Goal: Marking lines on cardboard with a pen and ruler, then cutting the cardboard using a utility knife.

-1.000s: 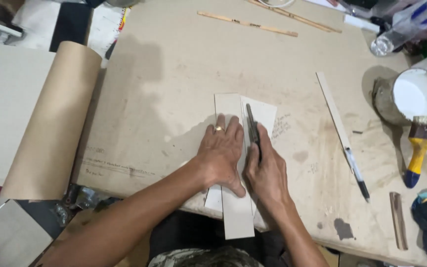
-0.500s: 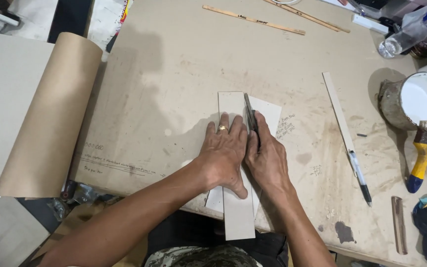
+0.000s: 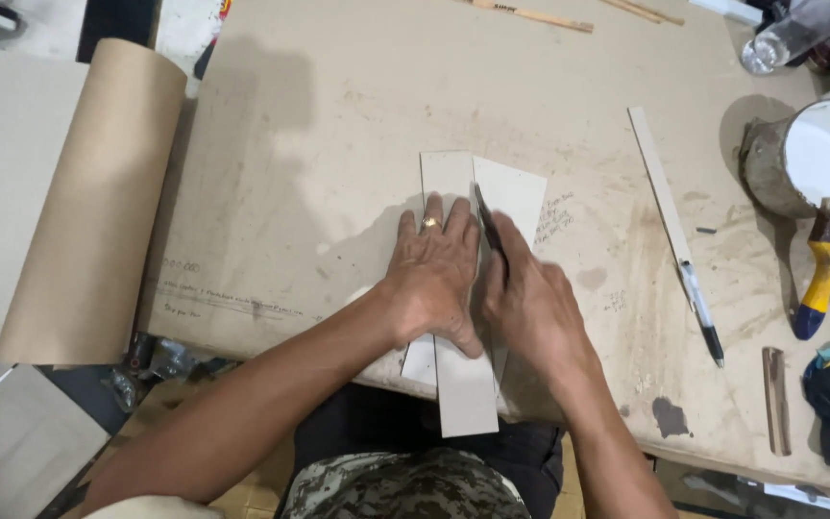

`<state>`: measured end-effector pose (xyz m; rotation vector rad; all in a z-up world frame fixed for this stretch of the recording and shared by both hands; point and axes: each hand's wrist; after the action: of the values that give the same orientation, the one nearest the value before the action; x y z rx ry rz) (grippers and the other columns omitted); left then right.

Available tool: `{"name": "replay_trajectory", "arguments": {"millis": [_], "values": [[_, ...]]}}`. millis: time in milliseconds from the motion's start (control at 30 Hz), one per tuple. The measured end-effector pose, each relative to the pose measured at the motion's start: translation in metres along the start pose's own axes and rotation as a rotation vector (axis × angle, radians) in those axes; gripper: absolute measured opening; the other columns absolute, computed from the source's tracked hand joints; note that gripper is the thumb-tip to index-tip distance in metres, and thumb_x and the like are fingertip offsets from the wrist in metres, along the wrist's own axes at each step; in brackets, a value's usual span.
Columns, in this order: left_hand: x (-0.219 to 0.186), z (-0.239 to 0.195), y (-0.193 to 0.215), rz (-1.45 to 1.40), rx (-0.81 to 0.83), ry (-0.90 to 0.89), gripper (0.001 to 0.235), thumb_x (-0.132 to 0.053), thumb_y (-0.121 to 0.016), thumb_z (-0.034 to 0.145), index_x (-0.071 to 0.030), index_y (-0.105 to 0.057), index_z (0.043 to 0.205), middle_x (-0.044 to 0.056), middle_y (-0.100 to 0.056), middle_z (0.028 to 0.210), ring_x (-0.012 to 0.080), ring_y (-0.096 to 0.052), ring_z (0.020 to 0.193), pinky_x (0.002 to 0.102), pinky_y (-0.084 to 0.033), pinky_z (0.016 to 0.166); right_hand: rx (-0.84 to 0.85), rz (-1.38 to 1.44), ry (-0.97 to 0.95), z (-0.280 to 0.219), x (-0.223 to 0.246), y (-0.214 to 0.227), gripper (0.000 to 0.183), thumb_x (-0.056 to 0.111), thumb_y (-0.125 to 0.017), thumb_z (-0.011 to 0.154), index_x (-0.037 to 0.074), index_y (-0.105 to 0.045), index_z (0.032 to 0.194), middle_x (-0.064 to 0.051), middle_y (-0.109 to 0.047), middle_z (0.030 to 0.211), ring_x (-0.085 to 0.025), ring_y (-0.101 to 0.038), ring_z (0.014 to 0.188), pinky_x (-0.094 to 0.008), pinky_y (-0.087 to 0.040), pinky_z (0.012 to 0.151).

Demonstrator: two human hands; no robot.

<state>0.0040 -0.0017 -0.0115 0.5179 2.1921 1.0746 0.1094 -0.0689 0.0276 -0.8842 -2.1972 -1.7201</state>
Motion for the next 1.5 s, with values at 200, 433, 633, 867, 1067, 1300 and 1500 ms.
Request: {"name": "replay_trajectory", "arguments": {"millis": [200, 433, 633, 867, 1067, 1300, 1500], "values": [[0.003, 0.012, -0.013, 0.049, -0.007, 0.028, 0.157, -0.064, -0.101, 0.047, 0.008, -0.016, 0.157, 0.027, -0.012, 0.163, 0.0543, -0.003, 0.152, 0.070, -0.009, 0.119, 0.051, -0.011, -0.111, -0.059, -0.035, -0.025, 0.060, 0.025, -0.043, 0.101, 0.017, -0.039, 0.159, -0.031, -0.069, 0.101, -0.052, -0.065, 0.087, -0.061, -0.048, 0.076], [0.001, 0.014, -0.016, 0.113, -0.032, 0.073, 0.155, -0.071, -0.102, 0.051, 0.001, -0.017, 0.158, 0.023, -0.013, 0.164, 0.0504, -0.003, 0.153, 0.066, -0.008, 0.122, 0.058, 0.022, -0.217, -0.133, -0.078, -0.059, 0.059, 0.033, -0.048, 0.100, 0.030, -0.039, 0.158, -0.022, -0.072, 0.078, -0.048, -0.065, 0.062, -0.052, -0.042, 0.057], [0.002, 0.021, -0.018, 0.162, -0.003, 0.093, 0.161, -0.074, -0.102, 0.046, 0.004, -0.017, 0.157, 0.021, -0.010, 0.165, 0.0501, -0.003, 0.153, 0.066, -0.012, 0.121, 0.197, -0.014, -0.363, -0.184, -0.087, -0.067, 0.066, 0.038, -0.046, 0.099, 0.045, -0.027, 0.163, -0.019, -0.074, 0.083, -0.040, -0.072, 0.066, -0.053, -0.049, 0.064], [0.000, 0.023, -0.016, 0.176, 0.050, 0.127, 0.165, -0.074, -0.103, 0.045, 0.003, -0.011, 0.159, 0.021, 0.000, 0.169, 0.0485, 0.001, 0.154, 0.062, -0.010, 0.123, 0.154, -0.052, -0.396, -0.204, -0.098, -0.077, 0.068, 0.038, -0.051, 0.096, 0.051, -0.029, 0.159, -0.008, -0.077, 0.112, -0.041, -0.075, 0.075, -0.053, -0.052, 0.064], [0.001, 0.020, -0.019, 0.167, 0.051, 0.123, 0.168, -0.077, -0.101, 0.045, 0.001, -0.007, 0.161, 0.021, 0.005, 0.170, 0.0483, 0.005, 0.154, 0.064, -0.008, 0.122, 0.002, 0.135, -0.337, -0.193, -0.109, -0.057, 0.060, 0.032, -0.050, 0.096, 0.031, -0.043, 0.156, -0.002, -0.057, 0.041, -0.013, -0.056, 0.027, -0.032, -0.071, 0.036], [0.003, 0.014, -0.015, 0.136, -0.072, 0.080, 0.160, -0.073, -0.102, 0.047, 0.002, -0.015, 0.158, 0.020, -0.007, 0.168, 0.0507, 0.000, 0.154, 0.066, -0.009, 0.120, -0.292, 0.157, -0.095, -0.059, -0.099, -0.061, 0.058, 0.038, -0.046, 0.098, 0.032, -0.042, 0.156, -0.012, -0.067, 0.138, -0.040, -0.067, 0.115, -0.042, -0.053, 0.085], [-0.003, -0.009, 0.009, -0.063, 0.007, -0.015, 0.146, -0.049, -0.099, 0.050, 0.015, -0.021, 0.154, 0.036, -0.020, 0.160, 0.0601, -0.008, 0.150, 0.074, -0.013, 0.116, -0.166, 0.267, -0.051, -0.001, -0.029, -0.031, 0.056, 0.023, -0.043, 0.101, 0.018, -0.043, 0.157, -0.033, -0.061, 0.135, -0.055, -0.054, 0.126, -0.067, -0.047, 0.103]]}}
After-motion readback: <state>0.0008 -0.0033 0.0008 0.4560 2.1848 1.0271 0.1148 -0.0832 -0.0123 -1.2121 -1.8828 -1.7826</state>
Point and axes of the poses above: each hand's wrist, its own z-axis towards the middle knuckle, its own y-axis out of the back of the hand, x = y × z
